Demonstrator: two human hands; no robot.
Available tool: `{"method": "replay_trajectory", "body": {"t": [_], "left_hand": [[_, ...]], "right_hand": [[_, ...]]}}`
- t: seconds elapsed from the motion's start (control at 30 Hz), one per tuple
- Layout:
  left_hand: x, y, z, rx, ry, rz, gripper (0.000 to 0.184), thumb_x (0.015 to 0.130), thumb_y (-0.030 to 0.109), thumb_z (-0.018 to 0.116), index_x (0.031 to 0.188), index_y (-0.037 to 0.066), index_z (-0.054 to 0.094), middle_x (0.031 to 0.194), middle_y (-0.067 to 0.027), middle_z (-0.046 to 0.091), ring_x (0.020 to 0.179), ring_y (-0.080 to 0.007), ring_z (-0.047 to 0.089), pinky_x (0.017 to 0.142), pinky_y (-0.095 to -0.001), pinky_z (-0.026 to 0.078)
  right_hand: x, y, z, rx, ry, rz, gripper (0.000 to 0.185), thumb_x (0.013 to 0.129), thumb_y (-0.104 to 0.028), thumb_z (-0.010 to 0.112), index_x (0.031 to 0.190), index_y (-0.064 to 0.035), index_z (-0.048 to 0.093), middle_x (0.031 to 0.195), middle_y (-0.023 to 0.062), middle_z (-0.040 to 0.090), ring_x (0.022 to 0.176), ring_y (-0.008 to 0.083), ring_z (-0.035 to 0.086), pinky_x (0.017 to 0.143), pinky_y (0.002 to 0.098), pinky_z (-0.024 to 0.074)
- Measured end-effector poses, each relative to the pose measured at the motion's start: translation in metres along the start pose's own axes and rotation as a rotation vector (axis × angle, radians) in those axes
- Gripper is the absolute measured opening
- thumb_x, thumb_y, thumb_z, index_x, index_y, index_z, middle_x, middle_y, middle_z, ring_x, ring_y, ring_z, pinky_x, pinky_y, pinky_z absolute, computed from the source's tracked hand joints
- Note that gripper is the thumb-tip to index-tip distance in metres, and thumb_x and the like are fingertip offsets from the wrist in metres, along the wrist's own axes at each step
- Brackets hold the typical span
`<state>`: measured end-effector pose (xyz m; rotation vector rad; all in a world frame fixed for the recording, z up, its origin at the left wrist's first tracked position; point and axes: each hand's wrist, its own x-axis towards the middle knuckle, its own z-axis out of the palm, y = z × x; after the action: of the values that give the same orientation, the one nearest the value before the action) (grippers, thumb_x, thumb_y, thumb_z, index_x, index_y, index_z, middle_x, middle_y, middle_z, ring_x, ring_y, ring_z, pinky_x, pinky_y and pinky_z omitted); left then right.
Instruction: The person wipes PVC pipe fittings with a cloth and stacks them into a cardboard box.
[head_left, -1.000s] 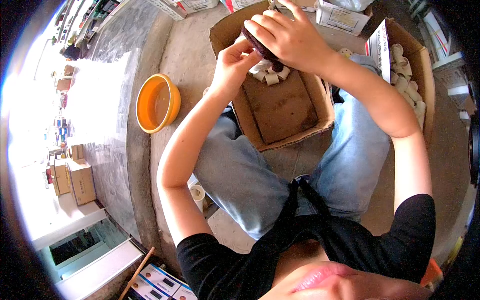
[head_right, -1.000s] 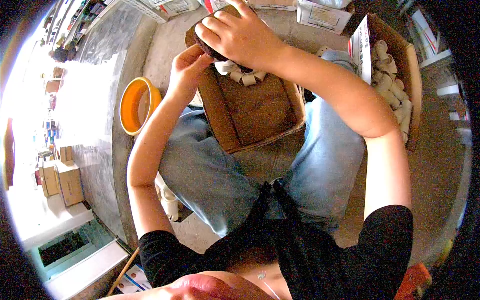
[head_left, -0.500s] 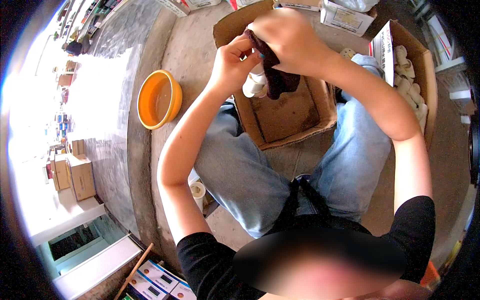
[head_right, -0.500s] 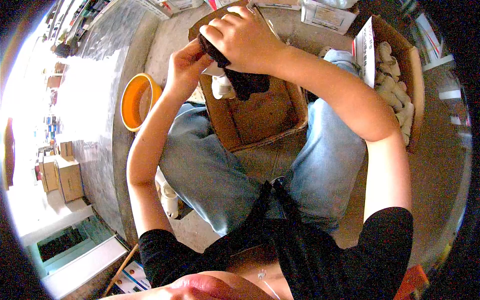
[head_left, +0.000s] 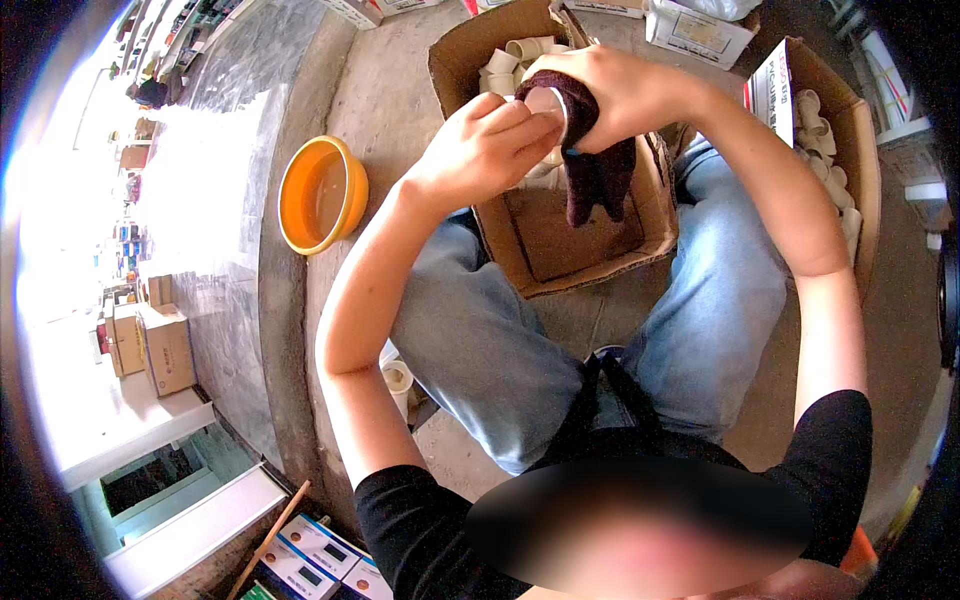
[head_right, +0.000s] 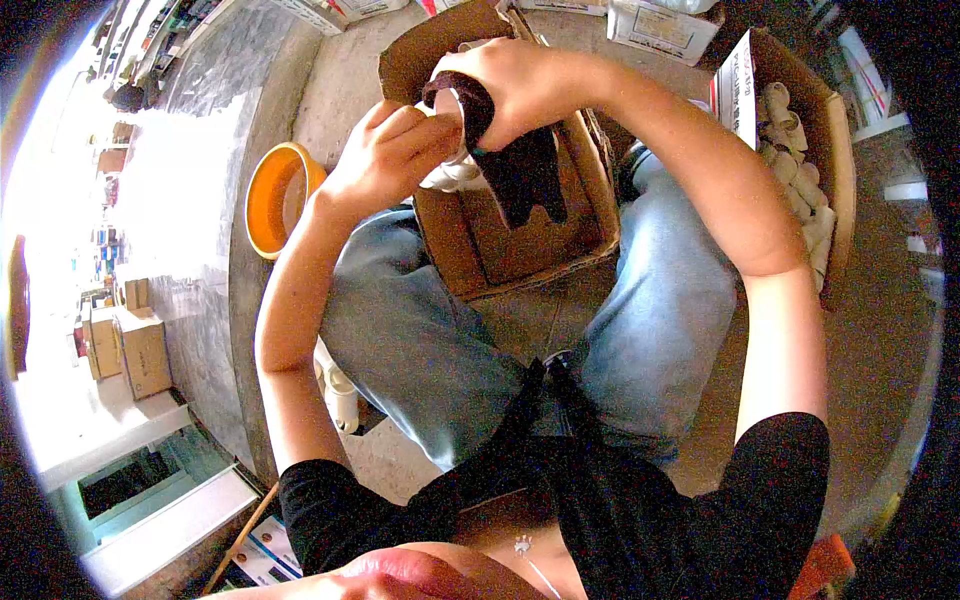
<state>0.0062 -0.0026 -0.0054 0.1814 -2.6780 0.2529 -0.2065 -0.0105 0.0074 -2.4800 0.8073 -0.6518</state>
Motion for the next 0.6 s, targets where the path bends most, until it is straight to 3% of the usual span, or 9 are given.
{"method": "replay_trajectory", "body": {"t": [0.07, 0.17, 0.2, 0.23, 0.3, 0.33, 0.4, 0.5, 0.6], "left_hand": [[0.002, -0.005, 0.003, 0.033, -0.035, -0.084, 0.021, 0.065, 0.006, 0.064, 0.086, 0.006, 0.063, 0.096, -0.0036, 0.060, 0.077, -0.0193, 0.054, 0.067, -0.0326, 0.043], [0.008, -0.011, 0.011, -0.362, 0.186, -0.446, 0.022, 0.069, 0.007, 0.061, 0.090, 0.010, 0.065, 0.090, -0.0033, 0.060, 0.081, -0.0191, 0.051, 0.071, -0.0294, 0.041], [0.009, -0.008, 0.003, -0.640, 0.170, -0.645, 0.022, 0.070, 0.005, 0.058, 0.092, 0.007, 0.064, 0.092, -0.0054, 0.061, 0.083, -0.0201, 0.050, 0.074, -0.0300, 0.042], [0.009, -0.011, 0.003, -0.757, 0.202, -0.708, 0.020, 0.073, 0.007, 0.058, 0.092, 0.005, 0.064, 0.086, -0.0041, 0.061, 0.078, -0.0137, 0.050, 0.070, -0.0264, 0.041], [0.011, -0.009, 0.010, -1.064, 0.281, -1.062, 0.017, 0.075, 0.008, 0.059, 0.091, 0.003, 0.063, 0.079, -0.0021, 0.059, 0.071, -0.0084, 0.050, 0.066, -0.0226, 0.040], [0.012, -0.008, 0.010, -1.097, 0.293, -1.072, 0.015, 0.076, 0.009, 0.059, 0.089, 0.003, 0.063, 0.077, -0.0016, 0.058, 0.069, -0.0074, 0.049, 0.065, -0.0218, 0.040], [0.016, -0.007, 0.007, -1.165, 0.319, -1.094, 0.012, 0.076, 0.010, 0.060, 0.085, 0.002, 0.062, 0.073, -0.0005, 0.056, 0.066, -0.0054, 0.048, 0.063, -0.0202, 0.039], [0.015, -0.010, 0.010, -1.029, 0.187, -1.051, 0.010, 0.075, 0.010, 0.062, 0.081, 0.001, 0.060, 0.070, -0.0001, 0.055, 0.066, -0.0055, 0.048, 0.062, -0.0211, 0.039], [0.013, -0.010, 0.017, -1.069, 0.259, -1.052, 0.010, 0.074, 0.007, 0.063, 0.081, 0.000, 0.059, 0.071, 0.0001, 0.055, 0.067, -0.0053, 0.048, 0.060, -0.0210, 0.038]], "right_hand": [[-0.001, 0.005, 0.002, 0.016, 0.022, 0.055, 0.059, 0.051, -0.026, 0.072, 0.103, -0.0041, 0.052, 0.094, 0.0156, 0.059, 0.090, 0.0307, 0.058, 0.079, 0.0382, 0.0454], [0.001, 0.001, 0.006, -0.243, 0.221, 0.008, 0.058, 0.053, -0.025, 0.071, 0.104, -0.0048, 0.051, 0.099, 0.0145, 0.057, 0.094, 0.0289, 0.056, 0.081, 0.0400, 0.0439], [0.001, 0.002, 0.009, -0.365, 0.287, 0.007, 0.056, 0.055, -0.024, 0.071, 0.104, -0.0061, 0.051, 0.102, 0.0130, 0.056, 0.096, 0.0277, 0.056, 0.081, 0.0409, 0.0433], [0.002, 0.000, 0.011, -0.472, 0.328, -0.032, 0.059, 0.055, -0.024, 0.072, 0.107, -0.0067, 0.050, 0.102, 0.0111, 0.056, 0.096, 0.0266, 0.055, 0.083, 0.0397, 0.0414], [0.003, -0.010, 0.013, -0.688, 0.412, -0.110, 0.066, 0.054, -0.022, 0.074, 0.113, -0.0078, 0.049, 0.103, 0.0072, 0.057, 0.098, 0.0244, 0.054, 0.086, 0.0372, 0.0378], [0.002, -0.016, 0.010, -0.719, 0.460, -0.173, 0.035, 0.077, -0.021, 0.049, 0.104, -0.0004, 0.053, 0.095, 0.0087, 0.054, 0.091, 0.0214, 0.053, 0.089, 0.0488, 0.0363], [0.004, -0.014, 0.011, -0.837, 0.449, -0.187, 0.037, 0.077, -0.021, 0.049, 0.106, 0.0002, 0.053, 0.096, 0.0095, 0.054, 0.092, 0.0218, 0.052, 0.089, 0.0488, 0.0367], [0.006, -0.013, 0.008, -0.931, 0.467, -0.203, 0.038, 0.077, -0.021, 0.049, 0.108, 0.0006, 0.052, 0.097, 0.0104, 0.054, 0.094, 0.0222, 0.051, 0.088, 0.0491, 0.0368], [0.009, -0.013, 0.008, -0.964, 0.500, -0.220, 0.038, 0.077, -0.021, 0.049, 0.109, 0.0006, 0.052, 0.097, 0.0099, 0.054, 0.093, 0.0221, 0.051, 0.088, 0.0491, 0.0369]]}}
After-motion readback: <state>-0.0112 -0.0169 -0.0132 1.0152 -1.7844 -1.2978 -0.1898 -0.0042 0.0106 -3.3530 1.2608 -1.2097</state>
